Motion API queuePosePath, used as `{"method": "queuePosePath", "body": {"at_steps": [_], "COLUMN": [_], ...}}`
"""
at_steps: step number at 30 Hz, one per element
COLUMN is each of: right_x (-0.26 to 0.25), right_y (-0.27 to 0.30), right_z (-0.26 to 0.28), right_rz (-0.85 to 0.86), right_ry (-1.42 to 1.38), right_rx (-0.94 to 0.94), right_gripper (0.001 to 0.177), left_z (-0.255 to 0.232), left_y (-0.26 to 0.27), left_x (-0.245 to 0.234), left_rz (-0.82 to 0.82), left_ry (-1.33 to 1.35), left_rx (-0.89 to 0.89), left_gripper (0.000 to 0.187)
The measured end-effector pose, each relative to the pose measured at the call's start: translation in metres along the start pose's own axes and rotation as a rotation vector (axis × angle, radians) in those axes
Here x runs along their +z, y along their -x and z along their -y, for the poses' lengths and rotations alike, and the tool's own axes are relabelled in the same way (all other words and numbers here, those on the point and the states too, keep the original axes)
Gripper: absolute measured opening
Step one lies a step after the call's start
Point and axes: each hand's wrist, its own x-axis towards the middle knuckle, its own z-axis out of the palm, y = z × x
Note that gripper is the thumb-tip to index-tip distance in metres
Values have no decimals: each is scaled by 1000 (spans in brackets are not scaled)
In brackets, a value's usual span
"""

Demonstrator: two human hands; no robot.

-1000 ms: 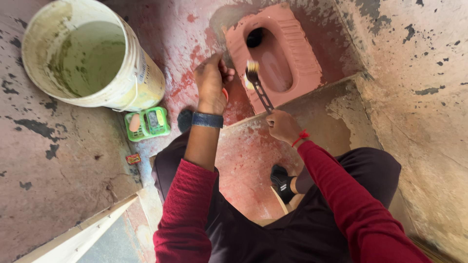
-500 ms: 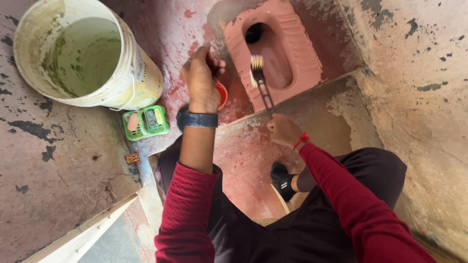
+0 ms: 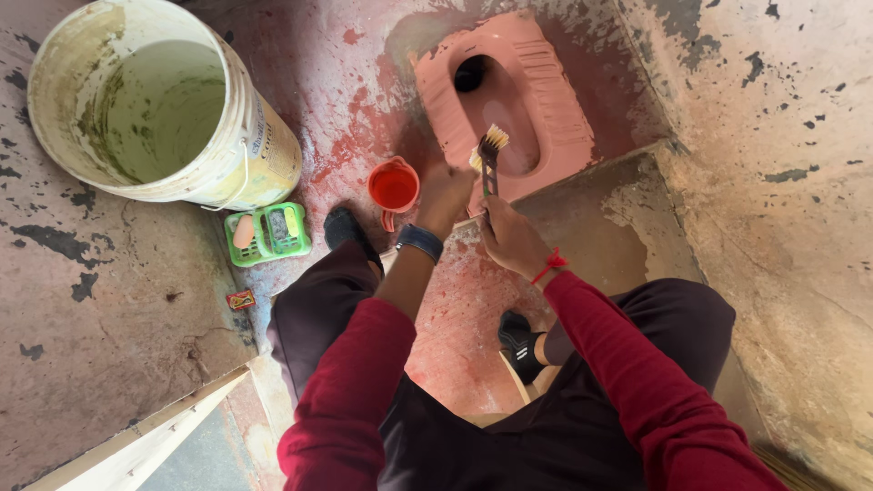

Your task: The person applies pink paint to the interior and rim of a squat toilet using a handheld brush, dipping the brush into a small orange container for more paint.

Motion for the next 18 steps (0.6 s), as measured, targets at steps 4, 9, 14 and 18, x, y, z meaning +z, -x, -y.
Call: {"method": "queuePosePath", "body": {"at_steps": [4, 9, 14, 18], "right_x": [3, 17, 21, 27], "right_y": [2, 16, 28, 32], "right_z": [-2, -2, 0, -3], "right_rz": [-25, 51, 49, 29], "right_ry": [-49, -47, 50, 132], "right_rx": [-146, -183, -154, -187], "right_gripper": [19, 16, 26, 28], "left_z": [41, 87, 119, 130], "left_y": [-11, -34, -53, -57], "left_x": [14, 12, 2, 5], "left_rz": [58, 148, 164, 157], "left_ry": [-24, 87, 84, 163], "left_rx": [-182, -341, -433, -388], "left_gripper": [28, 19, 13, 10]}}
